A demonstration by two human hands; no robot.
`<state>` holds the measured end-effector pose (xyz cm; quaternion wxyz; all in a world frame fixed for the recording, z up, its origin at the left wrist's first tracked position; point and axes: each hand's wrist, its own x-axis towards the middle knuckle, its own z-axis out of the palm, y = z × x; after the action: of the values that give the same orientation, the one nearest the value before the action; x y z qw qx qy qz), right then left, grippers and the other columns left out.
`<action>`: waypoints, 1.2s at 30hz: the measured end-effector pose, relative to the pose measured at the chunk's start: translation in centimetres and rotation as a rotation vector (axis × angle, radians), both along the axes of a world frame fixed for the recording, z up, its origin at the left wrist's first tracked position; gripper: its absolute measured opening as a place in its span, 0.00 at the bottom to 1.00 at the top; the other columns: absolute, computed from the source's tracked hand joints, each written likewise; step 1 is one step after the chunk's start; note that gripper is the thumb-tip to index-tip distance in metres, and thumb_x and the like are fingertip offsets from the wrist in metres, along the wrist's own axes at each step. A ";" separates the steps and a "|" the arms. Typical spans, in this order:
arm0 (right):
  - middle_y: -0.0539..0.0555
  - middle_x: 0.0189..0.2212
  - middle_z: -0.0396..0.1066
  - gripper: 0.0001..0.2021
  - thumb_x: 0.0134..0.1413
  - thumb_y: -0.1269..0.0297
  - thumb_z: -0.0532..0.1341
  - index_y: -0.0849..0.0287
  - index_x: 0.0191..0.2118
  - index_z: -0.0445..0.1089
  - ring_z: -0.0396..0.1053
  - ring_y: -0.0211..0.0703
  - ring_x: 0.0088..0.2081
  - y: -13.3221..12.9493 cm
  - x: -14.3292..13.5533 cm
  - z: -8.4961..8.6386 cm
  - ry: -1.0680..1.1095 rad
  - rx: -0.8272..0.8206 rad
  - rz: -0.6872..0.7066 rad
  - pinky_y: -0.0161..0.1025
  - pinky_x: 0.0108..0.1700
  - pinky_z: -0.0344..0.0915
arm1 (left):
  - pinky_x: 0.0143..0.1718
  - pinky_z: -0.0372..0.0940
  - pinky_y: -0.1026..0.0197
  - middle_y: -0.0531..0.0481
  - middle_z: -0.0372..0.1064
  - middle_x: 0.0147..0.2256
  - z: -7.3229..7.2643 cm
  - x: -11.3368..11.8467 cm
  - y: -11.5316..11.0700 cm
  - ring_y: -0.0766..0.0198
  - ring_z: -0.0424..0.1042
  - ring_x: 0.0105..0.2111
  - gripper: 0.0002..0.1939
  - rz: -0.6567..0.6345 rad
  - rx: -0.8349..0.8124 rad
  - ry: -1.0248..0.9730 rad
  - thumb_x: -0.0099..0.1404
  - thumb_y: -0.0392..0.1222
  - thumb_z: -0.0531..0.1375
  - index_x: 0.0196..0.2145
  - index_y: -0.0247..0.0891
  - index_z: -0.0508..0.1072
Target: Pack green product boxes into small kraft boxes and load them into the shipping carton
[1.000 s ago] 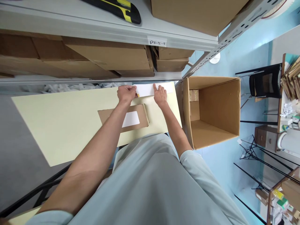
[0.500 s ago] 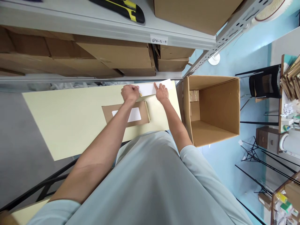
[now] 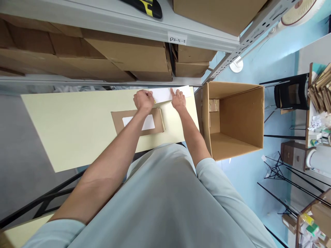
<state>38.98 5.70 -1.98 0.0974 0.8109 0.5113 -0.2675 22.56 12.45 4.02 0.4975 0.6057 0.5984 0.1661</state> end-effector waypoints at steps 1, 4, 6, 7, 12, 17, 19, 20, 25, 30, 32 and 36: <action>0.69 0.72 0.61 0.42 0.71 0.80 0.46 0.56 0.87 0.45 0.60 0.62 0.69 0.0 0.1 -0.1 0.004 0.005 0.000 0.53 0.70 0.60 | 0.38 0.60 0.53 0.41 0.78 0.40 0.4 -0.3 0.1 0.55 0.71 0.38 0.16 0.029 0.018 0.018 0.73 0.57 0.66 0.40 0.41 0.77; 0.70 0.72 0.61 0.41 0.72 0.80 0.46 0.57 0.87 0.45 0.60 0.63 0.70 -0.1 0.2 -0.1 0.015 0.017 0.003 0.54 0.69 0.60 | 0.35 0.61 0.56 0.43 0.79 0.39 2.3 -2.0 0.4 0.58 0.71 0.36 0.17 0.127 0.105 0.067 0.74 0.58 0.65 0.40 0.40 0.77; 0.71 0.73 0.60 0.42 0.72 0.80 0.46 0.57 0.87 0.44 0.59 0.64 0.70 -0.2 0.3 0.1 0.027 0.011 -0.001 0.55 0.70 0.60 | 0.33 0.62 0.57 0.44 0.78 0.36 4.1 -4.0 0.0 0.59 0.72 0.34 0.18 0.136 0.141 0.055 0.73 0.58 0.64 0.38 0.40 0.76; 0.71 0.74 0.60 0.42 0.72 0.80 0.47 0.57 0.87 0.44 0.59 0.64 0.71 -0.2 0.3 0.3 0.034 0.006 -0.005 0.56 0.70 0.60 | 0.33 0.64 0.58 0.45 0.77 0.34 5.2 -5.3 -0.5 0.59 0.73 0.32 0.18 0.125 0.139 0.032 0.73 0.58 0.64 0.38 0.40 0.76; 0.73 0.75 0.60 0.37 0.77 0.72 0.49 0.60 0.86 0.44 0.60 0.67 0.73 0.0 0.5 2.7 0.107 -0.012 -0.066 0.60 0.72 0.60 | 0.34 0.74 0.57 0.48 0.76 0.31 9.9 -12.3 -4.9 0.59 0.76 0.29 0.15 0.143 -0.041 -0.165 0.65 0.54 0.65 0.36 0.38 0.76; 0.74 0.73 0.67 0.39 0.81 0.43 0.52 0.66 0.82 0.58 0.62 0.67 0.75 -2.1 -1.4 7.4 0.447 0.248 -0.147 0.60 0.76 0.58 | 0.34 0.77 0.55 0.49 0.77 0.31 12.0 -18.1 -9.2 0.60 0.76 0.29 0.20 0.074 -0.124 -0.293 0.59 0.58 0.70 0.40 0.39 0.79; 0.69 0.72 0.71 0.40 0.78 0.34 0.51 0.62 0.76 0.69 0.67 0.61 0.73 -4.1 -3.3 10.0 0.745 0.399 -0.078 0.54 0.76 0.61 | 0.35 0.76 0.56 0.50 0.77 0.30 12.3 -19.1 -10.0 0.59 0.75 0.29 0.22 -0.017 -0.107 -0.304 0.60 0.61 0.70 0.40 0.39 0.80; 0.65 0.69 0.74 0.40 0.75 0.30 0.54 0.58 0.72 0.75 0.70 0.59 0.71 -5.2 -4.3 11.4 0.880 0.425 -0.017 0.52 0.75 0.63 | 0.36 0.76 0.56 0.49 0.78 0.30 12.5 -19.4 -10.2 0.59 0.76 0.30 0.23 -0.061 -0.094 -0.305 0.60 0.63 0.71 0.41 0.39 0.81; 0.54 0.34 0.81 0.31 0.54 0.28 0.73 0.56 0.34 0.83 0.76 0.48 0.39 -9.4 -8.7 17.8 1.108 0.236 0.117 0.45 0.48 0.73 | 0.44 0.75 0.55 0.41 0.85 0.44 14.1 -18.6 -9.5 0.50 0.81 0.43 0.31 -0.090 -0.028 -0.340 0.60 0.72 0.71 0.42 0.39 0.86; 0.49 0.26 0.70 0.34 0.51 0.24 0.72 0.54 0.27 0.72 0.64 0.41 0.30 -10.8 -11.4 21.9 1.066 0.488 -0.155 0.40 0.35 0.64 | 0.41 0.75 0.54 0.36 0.85 0.44 15.6 -17.4 -10.6 0.50 0.82 0.41 0.40 0.075 -0.156 -0.633 0.64 0.80 0.66 0.44 0.35 0.86; 0.49 0.26 0.67 0.35 0.53 0.22 0.69 0.53 0.26 0.68 0.63 0.41 0.31 -11.1 -12.4 23.2 1.014 0.641 -0.268 0.40 0.35 0.64 | 0.36 0.73 0.55 0.37 0.83 0.37 16.1 -17.2 -12.1 0.54 0.79 0.35 0.38 0.064 -0.210 -0.739 0.62 0.78 0.67 0.39 0.34 0.85; 0.47 0.24 0.63 0.34 0.55 0.24 0.69 0.52 0.26 0.64 0.61 0.40 0.30 -11.9 -13.7 25.3 0.970 0.801 -0.366 0.39 0.35 0.64 | 0.30 0.67 0.56 0.42 0.79 0.29 17.6 -17.4 -15.3 0.57 0.74 0.29 0.22 0.021 -0.154 -0.749 0.61 0.62 0.72 0.34 0.38 0.85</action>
<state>25.28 -6.16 23.28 -0.5010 0.6457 0.4112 -0.4038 5.19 -2.83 21.59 0.7240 0.4577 0.3922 0.3355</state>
